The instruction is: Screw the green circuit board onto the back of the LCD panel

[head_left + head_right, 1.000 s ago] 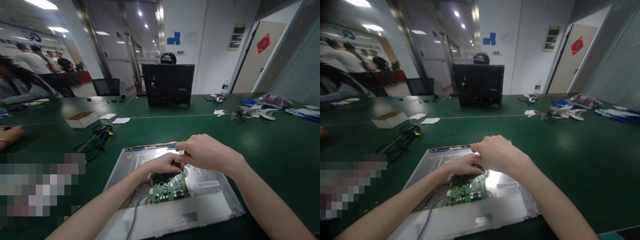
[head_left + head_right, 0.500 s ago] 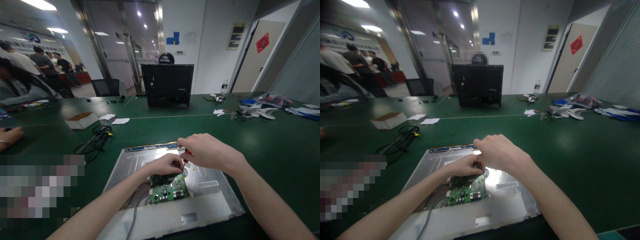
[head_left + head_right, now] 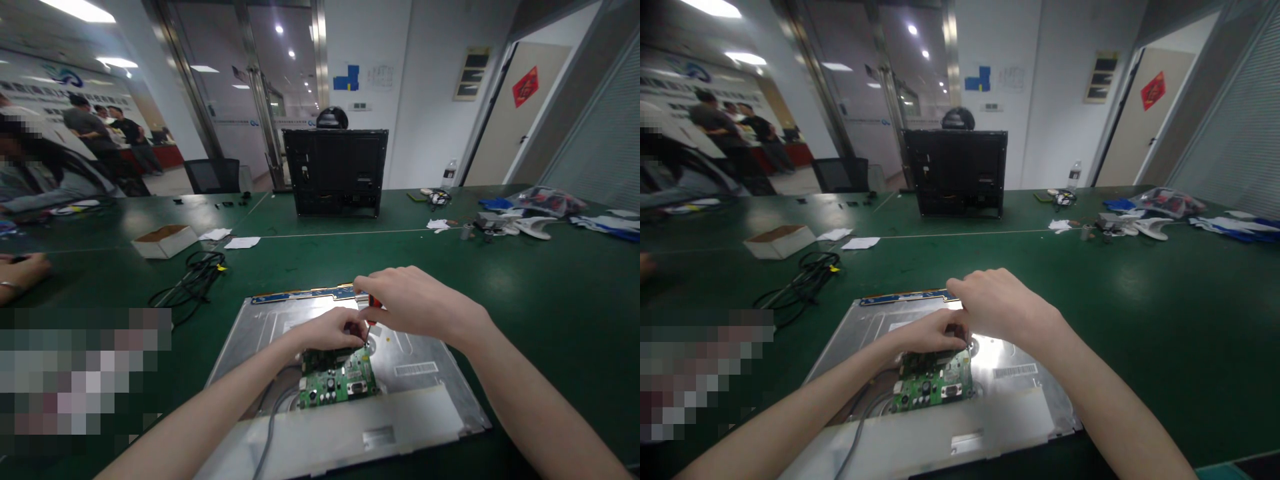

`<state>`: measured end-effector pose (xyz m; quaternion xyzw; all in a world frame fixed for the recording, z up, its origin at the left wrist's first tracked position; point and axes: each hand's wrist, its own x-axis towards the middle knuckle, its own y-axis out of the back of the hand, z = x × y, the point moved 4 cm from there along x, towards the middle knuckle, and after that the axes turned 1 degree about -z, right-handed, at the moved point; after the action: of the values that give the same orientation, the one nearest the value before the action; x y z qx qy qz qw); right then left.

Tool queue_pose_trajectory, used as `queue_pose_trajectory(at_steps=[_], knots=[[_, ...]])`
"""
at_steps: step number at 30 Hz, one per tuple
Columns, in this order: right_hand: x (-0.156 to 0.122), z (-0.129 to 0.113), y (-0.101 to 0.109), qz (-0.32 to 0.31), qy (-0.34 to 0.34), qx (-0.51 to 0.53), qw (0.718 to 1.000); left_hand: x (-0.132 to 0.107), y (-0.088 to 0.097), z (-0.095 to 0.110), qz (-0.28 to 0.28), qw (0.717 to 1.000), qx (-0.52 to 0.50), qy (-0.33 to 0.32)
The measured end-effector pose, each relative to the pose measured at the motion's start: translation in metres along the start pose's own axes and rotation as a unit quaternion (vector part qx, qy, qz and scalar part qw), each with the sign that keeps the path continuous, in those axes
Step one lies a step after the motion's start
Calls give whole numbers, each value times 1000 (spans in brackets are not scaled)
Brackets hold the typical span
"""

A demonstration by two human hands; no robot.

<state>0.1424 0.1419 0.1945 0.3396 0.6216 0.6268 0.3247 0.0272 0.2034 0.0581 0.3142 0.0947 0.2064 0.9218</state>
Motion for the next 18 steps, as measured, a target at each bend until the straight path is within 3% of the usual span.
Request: queue_pose_trajectory(at_steps=[8,18], knots=[[3,3,0,2,-23,-32,999,0,1,2,4,1000,6,5],[-1,-2,-2,-4,44,31,999,0,1,1,9,1000,10,15]])
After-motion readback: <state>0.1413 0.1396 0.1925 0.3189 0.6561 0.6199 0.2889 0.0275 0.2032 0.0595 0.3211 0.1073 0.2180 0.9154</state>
